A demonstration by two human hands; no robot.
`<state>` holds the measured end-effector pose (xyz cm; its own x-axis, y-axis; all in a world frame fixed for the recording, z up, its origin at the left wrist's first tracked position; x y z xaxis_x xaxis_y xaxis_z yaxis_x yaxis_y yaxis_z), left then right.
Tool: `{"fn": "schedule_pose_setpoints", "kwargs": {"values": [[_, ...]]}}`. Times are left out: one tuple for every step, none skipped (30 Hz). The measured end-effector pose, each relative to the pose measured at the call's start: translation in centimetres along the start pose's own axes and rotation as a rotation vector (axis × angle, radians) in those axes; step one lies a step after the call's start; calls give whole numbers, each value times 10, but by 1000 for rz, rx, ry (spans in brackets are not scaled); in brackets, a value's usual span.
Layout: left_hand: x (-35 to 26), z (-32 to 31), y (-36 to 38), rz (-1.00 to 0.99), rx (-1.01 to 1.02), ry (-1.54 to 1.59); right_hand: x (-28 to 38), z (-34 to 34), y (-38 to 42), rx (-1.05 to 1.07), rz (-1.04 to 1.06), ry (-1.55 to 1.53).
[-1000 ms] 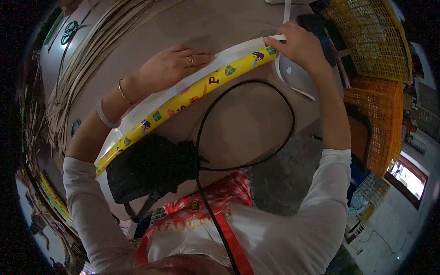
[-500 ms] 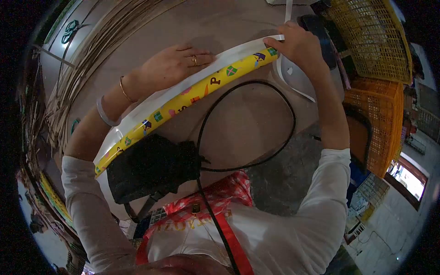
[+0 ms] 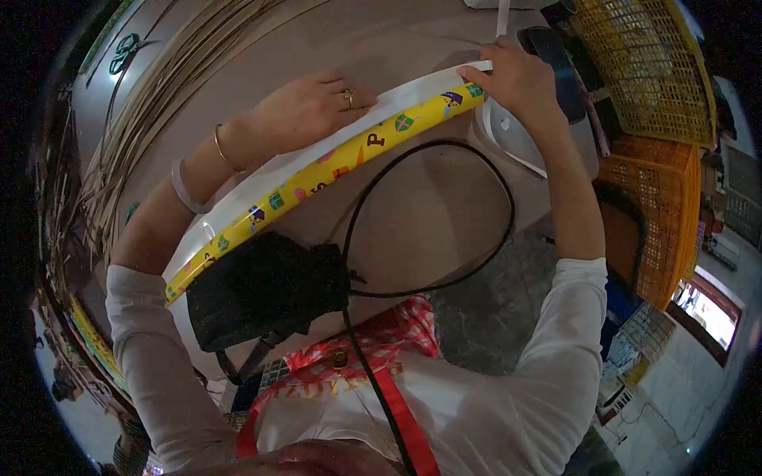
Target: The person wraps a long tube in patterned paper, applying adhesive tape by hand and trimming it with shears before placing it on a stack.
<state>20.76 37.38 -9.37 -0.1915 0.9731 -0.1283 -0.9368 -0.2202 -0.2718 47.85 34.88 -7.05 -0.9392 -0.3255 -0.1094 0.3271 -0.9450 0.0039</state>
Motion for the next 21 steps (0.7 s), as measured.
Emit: {"fn": "schedule_pose_setpoints", "kwargs": {"values": [[0, 0, -1, 12, 24, -3, 0, 0, 0, 0, 0, 0], [-1, 1, -3, 24, 48, -5, -1, 0, 1, 2, 3, -15], [-3, 1, -5, 24, 48, -7, -1, -1, 1, 3, 6, -29], [-4, 1, -7, 70, 96, 1, -2, -1, 1, 2, 7, -28], [-5, -1, -10, 117, 145, 9, -3, -3, 1, -8, 11, -31], [-6, -3, -13, 117, 143, 6, -3, -4, 1, -19, 16, -32], [-4, -7, -16, 165, 103, 51, -2, -4, 1, -20, 16, -31], [-4, -9, -19, 213, 64, 95, -2, -4, 2, -44, 20, -33], [-4, -11, -22, 213, 62, 95, -1, -4, 2, -68, 24, -34], [-4, -13, -25, 235, 82, 94, -1, -3, 2, -69, 24, -32], [-3, -15, -27, 257, 102, 93, -1, -3, 2, -61, 27, -29], [-3, -15, -28, 254, 102, 92, -1, -2, 2, -52, 29, -27], [-2, -16, -29, 230, 89, 88, -1, -3, 2, -54, 25, -27], [-1, -15, -31, 205, 77, 83, -1, -4, 2, -48, 22, -26], [0, -14, -33, 202, 79, 81, -2, -5, 2, -43, 18, -27], [0, -14, -34, 153, 88, 38, -1, -4, 1, -46, 15, -27], [-1, -13, -36, 105, 97, -6, -1, -4, 1, -1, -18, -33], [-2, -12, -37, 101, 98, -8, -1, -5, 1, 45, -51, -39], [-4, -12, -36, 106, 104, -57, -2, -6, 1, 43, -55, -39], [-6, -12, -35, 111, 110, -105, -3, -7, 1, 33, -42, -24], [-7, -12, -35, 106, 111, -108, -3, -8, 1, 21, -29, -10]]}}
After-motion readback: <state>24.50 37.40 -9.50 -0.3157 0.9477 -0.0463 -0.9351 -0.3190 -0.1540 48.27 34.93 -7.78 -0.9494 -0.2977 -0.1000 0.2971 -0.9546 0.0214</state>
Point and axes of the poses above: each hand's wrist, its own y-axis away from the middle knuckle, its own z-axis out of the back of the hand, x = y × z, the point moved 2 cm from there along -y, towards the middle knuckle, and after that the axes turned 12 degrees about z, right-handed, at the moved point
